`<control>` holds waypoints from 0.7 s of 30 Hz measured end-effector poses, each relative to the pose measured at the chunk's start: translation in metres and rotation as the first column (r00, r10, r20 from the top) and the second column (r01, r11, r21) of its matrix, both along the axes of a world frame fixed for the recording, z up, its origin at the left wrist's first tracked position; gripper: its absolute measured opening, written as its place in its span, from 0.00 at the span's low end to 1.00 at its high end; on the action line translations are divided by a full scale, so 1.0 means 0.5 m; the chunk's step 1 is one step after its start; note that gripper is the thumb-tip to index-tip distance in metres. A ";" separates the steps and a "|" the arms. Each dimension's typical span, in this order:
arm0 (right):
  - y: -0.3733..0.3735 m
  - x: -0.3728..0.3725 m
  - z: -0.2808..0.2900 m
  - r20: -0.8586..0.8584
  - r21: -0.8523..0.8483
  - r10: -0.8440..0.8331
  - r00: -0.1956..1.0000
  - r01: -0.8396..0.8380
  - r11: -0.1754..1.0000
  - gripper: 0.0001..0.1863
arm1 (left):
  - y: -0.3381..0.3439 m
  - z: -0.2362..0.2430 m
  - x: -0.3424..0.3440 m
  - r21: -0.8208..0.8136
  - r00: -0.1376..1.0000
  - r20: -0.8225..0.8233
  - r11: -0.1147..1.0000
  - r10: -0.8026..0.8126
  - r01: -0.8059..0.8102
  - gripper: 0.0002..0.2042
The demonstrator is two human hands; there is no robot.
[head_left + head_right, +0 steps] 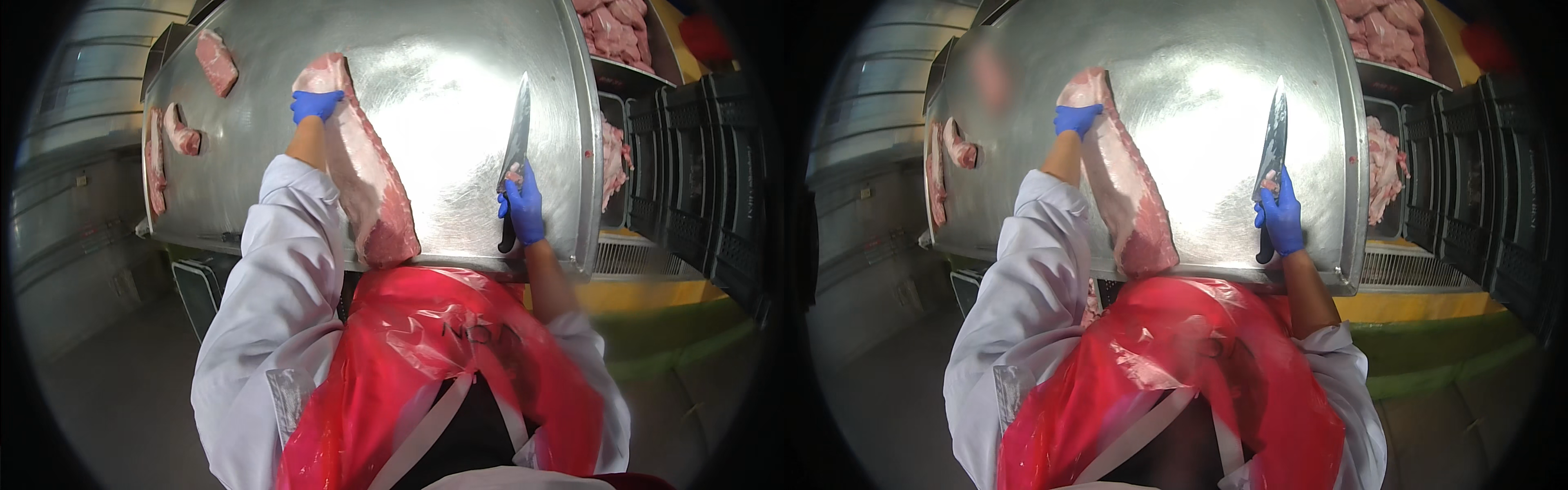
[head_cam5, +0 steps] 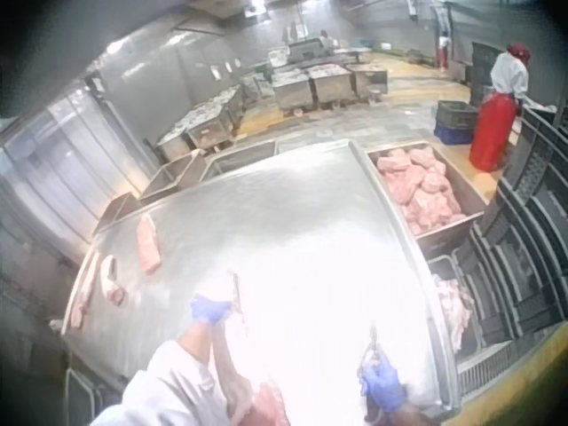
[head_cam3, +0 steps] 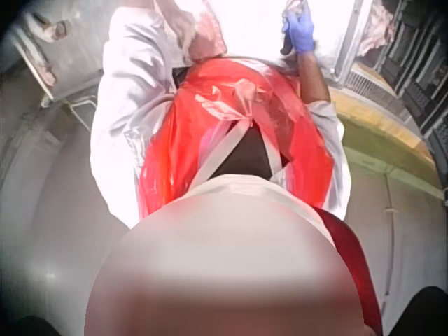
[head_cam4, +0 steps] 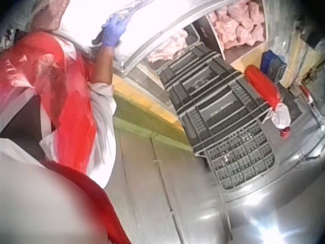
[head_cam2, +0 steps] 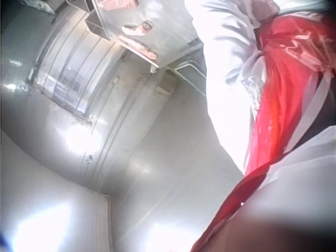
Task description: The person trims fat and connective tissue from large cuts of raw meat using a knife. They repeatedly slice along the surface, lift the trimmed pieces, and place them into a nearby container while working on a stainless steel table.
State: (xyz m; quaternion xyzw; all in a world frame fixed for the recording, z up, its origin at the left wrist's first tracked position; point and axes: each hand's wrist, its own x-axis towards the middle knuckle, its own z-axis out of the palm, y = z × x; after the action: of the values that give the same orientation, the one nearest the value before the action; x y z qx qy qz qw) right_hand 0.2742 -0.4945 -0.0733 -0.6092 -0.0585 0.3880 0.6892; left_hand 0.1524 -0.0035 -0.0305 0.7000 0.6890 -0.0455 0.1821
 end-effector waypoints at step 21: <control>-0.004 -0.022 -0.037 0.039 -0.036 -0.117 0.992 0.118 0.992 0.36 | -0.144 0.043 0.210 0.049 0.870 -0.371 0.928 -0.325 0.368 0.68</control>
State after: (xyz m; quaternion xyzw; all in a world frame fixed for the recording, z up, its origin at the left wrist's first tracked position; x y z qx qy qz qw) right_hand 0.2634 -0.4966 -0.0917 -0.6316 -0.0278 0.3366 0.6979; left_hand 0.2576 -0.0754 -0.0092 0.8019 0.5748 -0.1627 0.0014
